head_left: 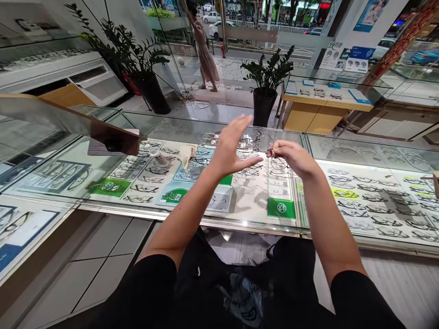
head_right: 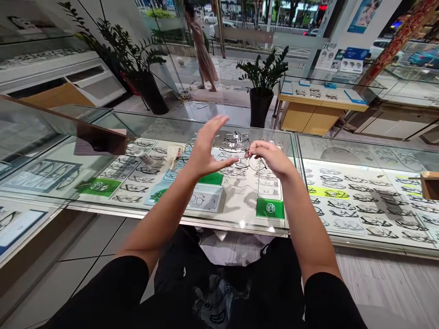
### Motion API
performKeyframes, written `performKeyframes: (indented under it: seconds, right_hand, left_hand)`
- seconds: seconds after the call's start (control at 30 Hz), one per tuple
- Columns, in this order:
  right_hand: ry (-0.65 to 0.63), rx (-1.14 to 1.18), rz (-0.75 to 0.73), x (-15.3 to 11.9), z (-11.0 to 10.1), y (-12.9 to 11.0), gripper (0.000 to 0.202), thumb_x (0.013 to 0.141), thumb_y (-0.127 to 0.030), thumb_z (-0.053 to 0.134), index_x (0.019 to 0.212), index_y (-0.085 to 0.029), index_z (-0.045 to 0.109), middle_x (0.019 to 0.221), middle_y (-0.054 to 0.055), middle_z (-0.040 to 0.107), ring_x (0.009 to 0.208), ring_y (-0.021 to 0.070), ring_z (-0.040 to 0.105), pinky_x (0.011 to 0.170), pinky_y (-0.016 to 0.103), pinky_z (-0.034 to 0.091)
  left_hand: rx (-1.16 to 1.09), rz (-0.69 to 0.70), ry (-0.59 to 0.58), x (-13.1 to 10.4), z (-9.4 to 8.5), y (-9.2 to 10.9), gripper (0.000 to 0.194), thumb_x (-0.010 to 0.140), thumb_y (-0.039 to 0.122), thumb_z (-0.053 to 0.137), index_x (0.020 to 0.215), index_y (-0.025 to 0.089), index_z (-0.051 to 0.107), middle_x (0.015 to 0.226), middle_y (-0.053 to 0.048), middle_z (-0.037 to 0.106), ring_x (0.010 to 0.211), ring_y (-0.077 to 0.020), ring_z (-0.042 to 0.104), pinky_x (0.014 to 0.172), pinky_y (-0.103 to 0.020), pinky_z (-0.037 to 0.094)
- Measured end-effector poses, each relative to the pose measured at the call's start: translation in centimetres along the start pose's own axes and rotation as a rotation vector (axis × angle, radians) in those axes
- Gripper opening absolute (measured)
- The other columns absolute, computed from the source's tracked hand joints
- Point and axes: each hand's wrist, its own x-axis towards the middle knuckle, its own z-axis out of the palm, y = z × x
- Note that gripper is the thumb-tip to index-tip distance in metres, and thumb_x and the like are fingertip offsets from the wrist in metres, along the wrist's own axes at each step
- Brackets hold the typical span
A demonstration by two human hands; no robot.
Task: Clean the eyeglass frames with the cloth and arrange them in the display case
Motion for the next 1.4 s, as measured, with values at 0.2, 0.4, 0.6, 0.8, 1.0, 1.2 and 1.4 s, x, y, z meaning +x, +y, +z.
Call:
performKeyframes:
  seconds: [0.2, 0.4, 0.6, 0.8, 1.0, 1.2, 1.4]
  right_hand:
    - [-0.24, -0.095, 0.112, -0.7, -1.0, -3.5, 0.018, 0.086, -0.034, 0.073, 0.076, -0.021, 0.068, 0.086, 0.006, 0.072, 0.091, 0.0223, 0.066, 0.087, 0.038, 0.046]
    - [-0.223, -0.179, 0.091, -1.2, -1.7, -5.8, 0.023, 0.089, -0.04, 0.081, 0.082, -0.02, 0.073, 0.089, 0.007, 0.074, 0.089, 0.0227, 0.067, 0.083, 0.04, 0.05]
    - [0.1, -0.313, -0.226, -3.5, -2.7, -8.5, 0.044, 0.081, -0.041, 0.095, 0.115, -0.024, 0.074, 0.116, 0.007, 0.074, 0.111, 0.0254, 0.067, 0.104, 0.046, 0.056]
    - [0.405, -0.539, -0.604, -3.9, 0.8, -8.9, 0.075, 0.077, -0.052, 0.096, 0.141, -0.033, 0.062, 0.135, 0.006, 0.068, 0.128, 0.0306, 0.065, 0.11, 0.051, 0.057]
    - [0.648, -0.625, -0.77, -2.2, 4.2, -8.7, 0.054, 0.093, -0.049, 0.083, 0.142, -0.036, 0.063, 0.14, 0.007, 0.067, 0.124, 0.031, 0.068, 0.108, 0.052, 0.059]
    - [0.726, -0.631, -0.733, -0.5, 4.3, -7.7, 0.048, 0.095, -0.046, 0.082, 0.139, -0.037, 0.066, 0.133, 0.006, 0.068, 0.12, 0.0313, 0.069, 0.104, 0.054, 0.062]
    - [0.654, -0.584, -0.698, 0.3, 2.9, -6.9, 0.046, 0.098, -0.047, 0.079, 0.141, -0.039, 0.065, 0.135, 0.006, 0.066, 0.129, 0.0327, 0.066, 0.107, 0.057, 0.063]
  left_hand:
    - [-0.085, 0.035, -0.109, 0.6, -0.9, 2.9, 0.074, 0.092, 0.064, 0.079, 0.153, 0.025, 0.061, 0.132, -0.012, 0.078, 0.124, -0.0297, 0.073, 0.111, -0.046, 0.054]
    - [-0.167, 0.027, 0.006, 0.7, -1.1, 3.9, 0.058, 0.092, 0.06, 0.082, 0.136, 0.024, 0.072, 0.114, -0.009, 0.08, 0.103, -0.0219, 0.076, 0.094, -0.037, 0.061]
    - [-0.168, -0.111, 0.17, 2.8, -3.1, 4.7, 0.057, 0.09, 0.067, 0.081, 0.133, 0.03, 0.073, 0.114, -0.006, 0.077, 0.103, -0.0206, 0.075, 0.092, -0.037, 0.065]
    - [-0.146, -0.098, 0.343, 5.8, -5.2, 5.5, 0.057, 0.092, 0.067, 0.078, 0.14, 0.039, 0.067, 0.127, -0.004, 0.072, 0.108, -0.022, 0.073, 0.094, -0.041, 0.067]
    - [-0.113, -0.087, 0.419, 7.1, -5.2, 5.3, 0.057, 0.093, 0.069, 0.075, 0.142, 0.041, 0.065, 0.125, -0.004, 0.069, 0.11, -0.024, 0.072, 0.094, -0.044, 0.067]
    - [-0.129, -0.095, 0.396, 7.5, -3.9, 3.6, 0.056, 0.093, 0.069, 0.075, 0.141, 0.042, 0.065, 0.125, -0.004, 0.068, 0.109, -0.0247, 0.072, 0.093, -0.045, 0.067]
    - [-0.144, -0.097, 0.404, 7.7, -2.9, 2.6, 0.056, 0.092, 0.067, 0.076, 0.137, 0.035, 0.067, 0.121, -0.005, 0.068, 0.105, -0.0237, 0.072, 0.092, -0.043, 0.066]
